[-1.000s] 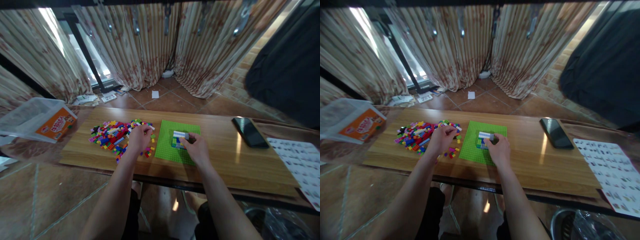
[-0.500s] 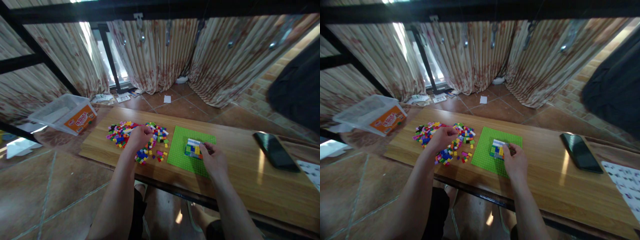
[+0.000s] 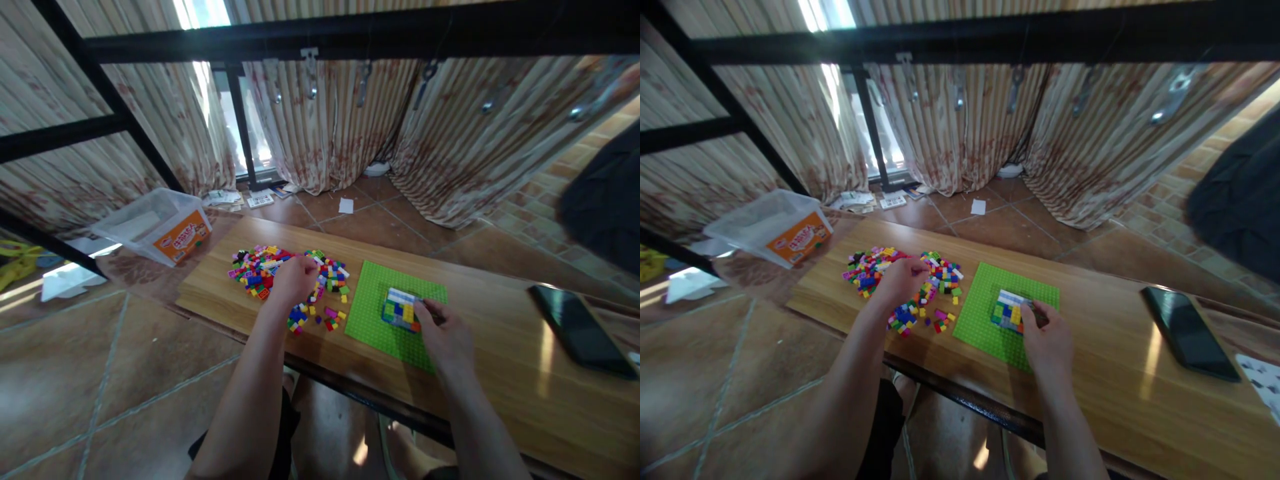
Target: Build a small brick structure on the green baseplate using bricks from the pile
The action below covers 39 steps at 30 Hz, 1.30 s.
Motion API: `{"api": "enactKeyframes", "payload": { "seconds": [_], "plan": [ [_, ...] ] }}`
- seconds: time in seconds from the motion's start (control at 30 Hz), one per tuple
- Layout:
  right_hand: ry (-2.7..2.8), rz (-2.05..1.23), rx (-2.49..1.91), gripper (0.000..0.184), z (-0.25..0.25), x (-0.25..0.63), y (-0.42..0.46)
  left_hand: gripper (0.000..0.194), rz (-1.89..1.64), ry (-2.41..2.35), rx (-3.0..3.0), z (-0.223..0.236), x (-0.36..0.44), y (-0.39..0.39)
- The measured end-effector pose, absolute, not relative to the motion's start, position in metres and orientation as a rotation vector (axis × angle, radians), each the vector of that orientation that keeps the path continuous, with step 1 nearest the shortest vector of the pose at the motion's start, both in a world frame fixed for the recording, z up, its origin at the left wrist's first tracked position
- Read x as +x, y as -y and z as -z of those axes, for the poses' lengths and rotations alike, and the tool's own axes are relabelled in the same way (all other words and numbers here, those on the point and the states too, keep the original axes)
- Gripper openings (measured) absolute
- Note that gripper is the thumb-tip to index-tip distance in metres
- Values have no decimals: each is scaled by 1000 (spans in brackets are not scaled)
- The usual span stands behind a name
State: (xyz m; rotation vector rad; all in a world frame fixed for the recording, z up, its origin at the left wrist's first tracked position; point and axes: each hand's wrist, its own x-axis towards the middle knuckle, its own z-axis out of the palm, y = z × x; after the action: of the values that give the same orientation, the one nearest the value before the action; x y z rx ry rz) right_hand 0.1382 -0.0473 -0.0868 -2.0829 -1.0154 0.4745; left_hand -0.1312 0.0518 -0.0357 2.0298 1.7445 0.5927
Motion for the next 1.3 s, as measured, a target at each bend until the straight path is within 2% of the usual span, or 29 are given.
{"api": "enactKeyframes", "payload": {
  "seconds": [0.33,0.63,0.9,1.13,1.3],
  "plan": [
    [1085,-465,-2070,59,96,145,49,34,-805,-2242,1749,47,-192,-82],
    [1086,-454,-2118,56,85,137,48,30,-538,-2215,1884,55,-197,-89],
    [1102,-468,-2150,63,86,138,47,22,-510,-2120,1841,52,-202,-89],
    [1154,-400,-2130,59,95,142,48,30,-626,-2010,1793,47,-211,-81],
    [1165,-469,-2032,61,100,142,48,22,-457,-1916,1813,36,-216,-63]
  ]
}}
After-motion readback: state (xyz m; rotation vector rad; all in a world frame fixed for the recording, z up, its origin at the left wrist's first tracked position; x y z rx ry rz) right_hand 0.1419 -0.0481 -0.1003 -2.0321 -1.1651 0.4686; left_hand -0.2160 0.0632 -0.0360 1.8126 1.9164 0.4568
